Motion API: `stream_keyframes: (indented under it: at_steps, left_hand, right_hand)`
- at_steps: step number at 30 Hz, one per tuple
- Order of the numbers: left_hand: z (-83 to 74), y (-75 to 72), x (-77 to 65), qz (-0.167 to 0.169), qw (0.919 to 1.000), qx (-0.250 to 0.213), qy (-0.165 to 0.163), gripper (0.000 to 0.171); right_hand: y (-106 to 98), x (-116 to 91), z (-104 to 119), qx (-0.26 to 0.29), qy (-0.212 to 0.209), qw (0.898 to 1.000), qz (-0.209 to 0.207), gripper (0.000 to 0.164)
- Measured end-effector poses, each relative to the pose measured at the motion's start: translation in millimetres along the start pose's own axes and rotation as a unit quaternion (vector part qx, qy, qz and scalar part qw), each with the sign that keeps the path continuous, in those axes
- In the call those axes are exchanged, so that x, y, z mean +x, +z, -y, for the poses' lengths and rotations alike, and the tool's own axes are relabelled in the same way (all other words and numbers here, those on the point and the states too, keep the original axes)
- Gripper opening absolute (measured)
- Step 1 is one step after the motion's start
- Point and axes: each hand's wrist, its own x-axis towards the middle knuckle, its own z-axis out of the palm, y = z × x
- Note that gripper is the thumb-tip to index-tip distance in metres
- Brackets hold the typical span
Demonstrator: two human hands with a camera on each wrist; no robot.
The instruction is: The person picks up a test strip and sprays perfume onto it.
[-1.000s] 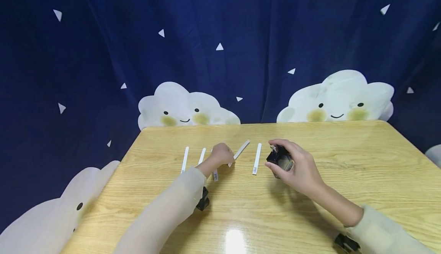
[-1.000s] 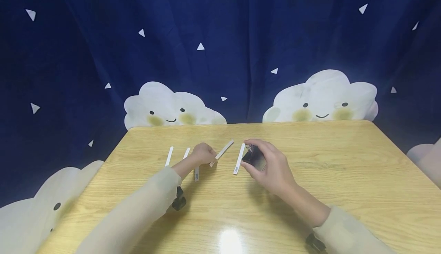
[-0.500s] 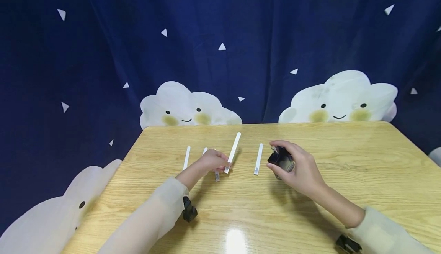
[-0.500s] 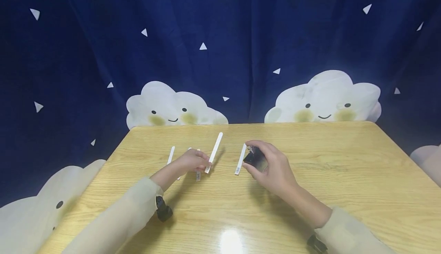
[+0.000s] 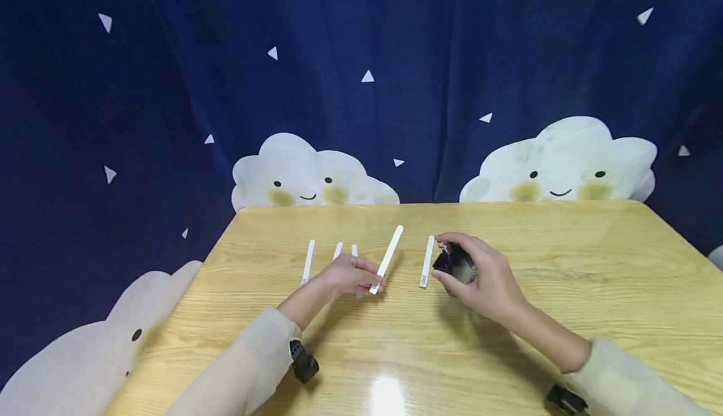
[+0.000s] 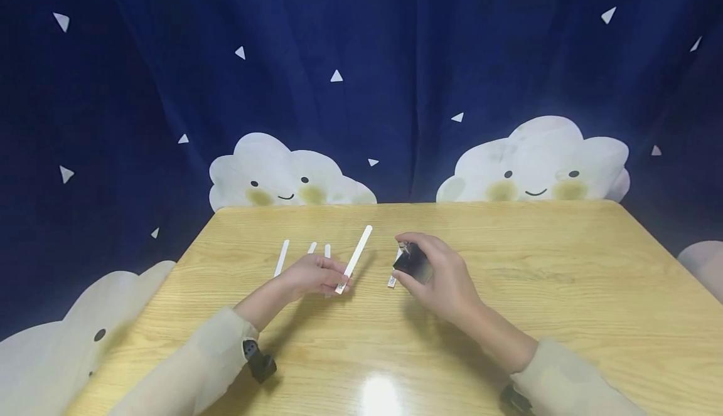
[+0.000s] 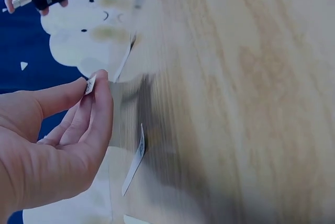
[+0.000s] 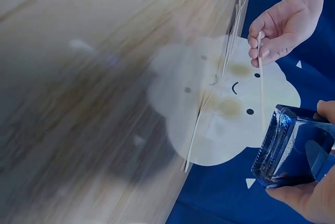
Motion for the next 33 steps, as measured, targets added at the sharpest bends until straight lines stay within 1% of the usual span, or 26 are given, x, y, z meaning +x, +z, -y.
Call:
stream_keyframes:
  at_steps: [4,7,11,15,20,23,33]
  left_hand:
    - [1.0,1.4,-4.3,0.012,0.9999,-0.010,-0.001,0.021]
    - [1.3,2.9,-7.2,0.019,0.9997,-0.014,0.007,0.023]
    - [-0.6,6.8,-9.7,0.019,0.9996,-0.015,0.018,0.024]
    - [-4.2,12.3,-13.5,0.012,0.9994,-0.007,0.033,0.022]
    - [-8.7,18.2,-17.0,-0.001,0.9990,0.011,0.044,0.021]
    - [-10.4,20.9,-17.2,-0.007,0.9988,0.015,0.046,0.021]
    - [-16.3,29.0,-23.6,-0.015,0.9978,0.015,0.063,0.016]
  right_hand:
    - [3,1,2,0.002,-0.004,1.000,0.007,0.057]
    - [5,1,4,-0.001,-0.004,1.000,0.010,0.057]
    - [8,3,5,-0.006,0.003,1.000,0.010,0.056]
    - [11,3,7,-0.006,0.012,1.000,0.018,0.054]
    - [13,2,10,0.001,0.009,1.000,0.027,0.054]
    - [13,1,10,0.002,0.008,1.000,0.026,0.053]
    - [12,0,8,-0.004,0.028,0.999,0.023,0.052]
